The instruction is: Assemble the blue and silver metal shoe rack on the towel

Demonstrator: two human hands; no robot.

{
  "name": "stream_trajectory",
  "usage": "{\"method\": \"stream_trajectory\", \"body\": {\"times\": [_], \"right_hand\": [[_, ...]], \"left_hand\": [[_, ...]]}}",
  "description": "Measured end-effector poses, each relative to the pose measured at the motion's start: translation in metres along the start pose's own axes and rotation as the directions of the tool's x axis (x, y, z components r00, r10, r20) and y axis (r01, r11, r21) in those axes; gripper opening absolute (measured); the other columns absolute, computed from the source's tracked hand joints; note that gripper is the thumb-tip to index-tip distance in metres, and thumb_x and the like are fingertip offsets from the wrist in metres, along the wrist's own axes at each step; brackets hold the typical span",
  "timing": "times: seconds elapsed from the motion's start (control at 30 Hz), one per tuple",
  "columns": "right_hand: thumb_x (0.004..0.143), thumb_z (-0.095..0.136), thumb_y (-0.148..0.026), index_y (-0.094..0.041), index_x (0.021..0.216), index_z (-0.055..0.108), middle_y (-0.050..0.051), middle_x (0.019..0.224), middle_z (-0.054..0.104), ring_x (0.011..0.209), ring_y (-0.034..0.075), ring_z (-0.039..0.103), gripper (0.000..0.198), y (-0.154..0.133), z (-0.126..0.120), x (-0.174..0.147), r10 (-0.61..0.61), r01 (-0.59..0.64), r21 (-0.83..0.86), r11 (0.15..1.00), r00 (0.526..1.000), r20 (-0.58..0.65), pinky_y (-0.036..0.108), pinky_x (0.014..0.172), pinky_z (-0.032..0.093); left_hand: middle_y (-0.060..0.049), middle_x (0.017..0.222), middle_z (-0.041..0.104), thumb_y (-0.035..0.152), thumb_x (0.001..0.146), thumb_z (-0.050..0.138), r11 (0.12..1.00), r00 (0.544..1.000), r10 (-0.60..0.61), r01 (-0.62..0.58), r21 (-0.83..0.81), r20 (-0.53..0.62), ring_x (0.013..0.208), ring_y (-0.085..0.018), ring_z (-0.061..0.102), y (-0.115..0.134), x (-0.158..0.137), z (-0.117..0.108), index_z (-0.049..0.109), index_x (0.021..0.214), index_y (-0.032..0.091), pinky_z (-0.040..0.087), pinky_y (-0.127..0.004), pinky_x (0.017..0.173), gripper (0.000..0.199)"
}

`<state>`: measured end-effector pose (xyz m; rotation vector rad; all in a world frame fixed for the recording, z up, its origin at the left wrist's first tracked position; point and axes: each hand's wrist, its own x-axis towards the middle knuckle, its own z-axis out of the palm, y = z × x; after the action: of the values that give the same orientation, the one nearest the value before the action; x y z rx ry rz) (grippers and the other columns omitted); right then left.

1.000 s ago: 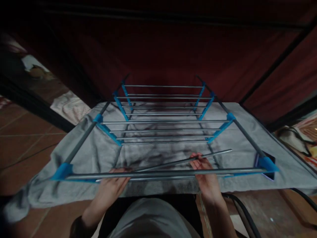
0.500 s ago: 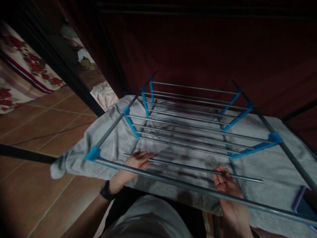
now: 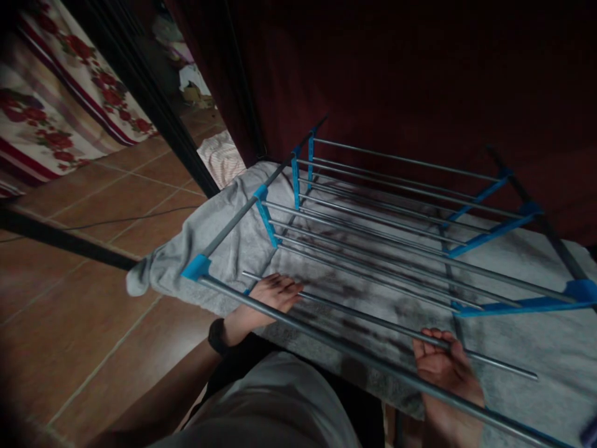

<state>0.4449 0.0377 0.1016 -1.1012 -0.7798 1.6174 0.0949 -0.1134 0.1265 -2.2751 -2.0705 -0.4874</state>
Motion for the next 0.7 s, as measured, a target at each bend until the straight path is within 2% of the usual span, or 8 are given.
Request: {"method": "stream_trajectory", "body": {"times": [0.1, 0.27, 0.37, 0.47, 0.57, 0.7], "right_hand": [[0.074, 0.06, -0.027, -0.033, 0.086, 0.072, 0.003, 0.117, 0.066, 0.118, 0.022, 0.058, 0.018, -0.006, 0.01, -0.01, -0.016, 0.018, 0.085, 0.996, 0.999, -0.032, 0.045, 0.119, 0.028], [0.066, 0.066, -0.019, -0.031, 0.086, 0.071, 0.001, 0.102, 0.069, 0.105, 0.018, 0.064, 0.024, -0.006, 0.006, -0.012, -0.021, 0.025, 0.091, 0.996, 0.999, -0.038, 0.039, 0.113, 0.038], [0.066, 0.067, -0.02, -0.03, 0.083, 0.071, 0.001, 0.097, 0.069, 0.099, 0.018, 0.065, 0.02, -0.005, 0.002, -0.012, -0.025, 0.03, 0.09, 0.995, 0.998, -0.057, 0.039, 0.107, 0.044], [0.069, 0.068, -0.023, -0.029, 0.081, 0.07, 0.003, 0.093, 0.069, 0.096, 0.019, 0.066, 0.014, -0.006, 0.001, -0.015, -0.001, 0.01, 0.111, 0.994, 0.997, -0.076, 0.041, 0.104, 0.046], [0.07, 0.071, -0.025, -0.028, 0.08, 0.069, 0.001, 0.091, 0.068, 0.095, 0.017, 0.066, 0.011, -0.007, -0.001, -0.019, 0.008, 0.002, 0.13, 0.992, 0.997, -0.075, 0.039, 0.103, 0.048], [0.068, 0.074, -0.024, -0.026, 0.082, 0.068, 0.001, 0.096, 0.067, 0.099, 0.018, 0.066, 0.015, -0.006, -0.005, -0.026, -0.001, 0.007, 0.162, 0.987, 0.999, -0.04, 0.038, 0.099, 0.051]], "left_hand": [[-0.004, 0.1, 0.068, 0.037, 0.099, 0.043, 1.0, 0.997, -0.012, 0.014, 0.025, -0.08, 0.096, -0.017, 0.061, 0.0, -0.005, 0.002, 0.062, 0.115, 0.021, 0.042, -0.032, 0.096, 0.029], [-0.004, 0.099, 0.068, 0.037, 0.1, 0.044, 0.999, 0.994, 0.013, -0.008, 0.054, -0.104, 0.094, -0.017, 0.062, 0.0, -0.009, 0.004, 0.063, 0.113, 0.02, 0.043, -0.033, 0.094, 0.029], [-0.005, 0.1, 0.068, 0.036, 0.1, 0.043, 0.998, 0.994, 0.022, -0.015, 0.062, -0.103, 0.096, -0.018, 0.062, 0.005, -0.012, 0.003, 0.062, 0.114, 0.02, 0.043, -0.035, 0.095, 0.029], [-0.005, 0.095, 0.068, 0.033, 0.1, 0.044, 0.996, 0.99, 0.058, -0.048, 0.075, -0.126, 0.091, -0.017, 0.062, 0.011, -0.016, 0.002, 0.062, 0.113, 0.019, 0.045, -0.034, 0.087, 0.026], [-0.004, 0.088, 0.067, 0.028, 0.099, 0.046, 0.99, 0.979, 0.109, -0.091, 0.105, -0.175, 0.082, -0.017, 0.061, 0.015, -0.021, -0.001, 0.063, 0.107, 0.018, 0.045, -0.033, 0.078, 0.022], [-0.004, 0.086, 0.067, 0.022, 0.097, 0.046, 0.98, 0.967, 0.149, -0.115, 0.164, -0.209, 0.08, -0.016, 0.061, 0.016, -0.024, -0.005, 0.065, 0.104, 0.019, 0.046, -0.032, 0.078, 0.02]]}}
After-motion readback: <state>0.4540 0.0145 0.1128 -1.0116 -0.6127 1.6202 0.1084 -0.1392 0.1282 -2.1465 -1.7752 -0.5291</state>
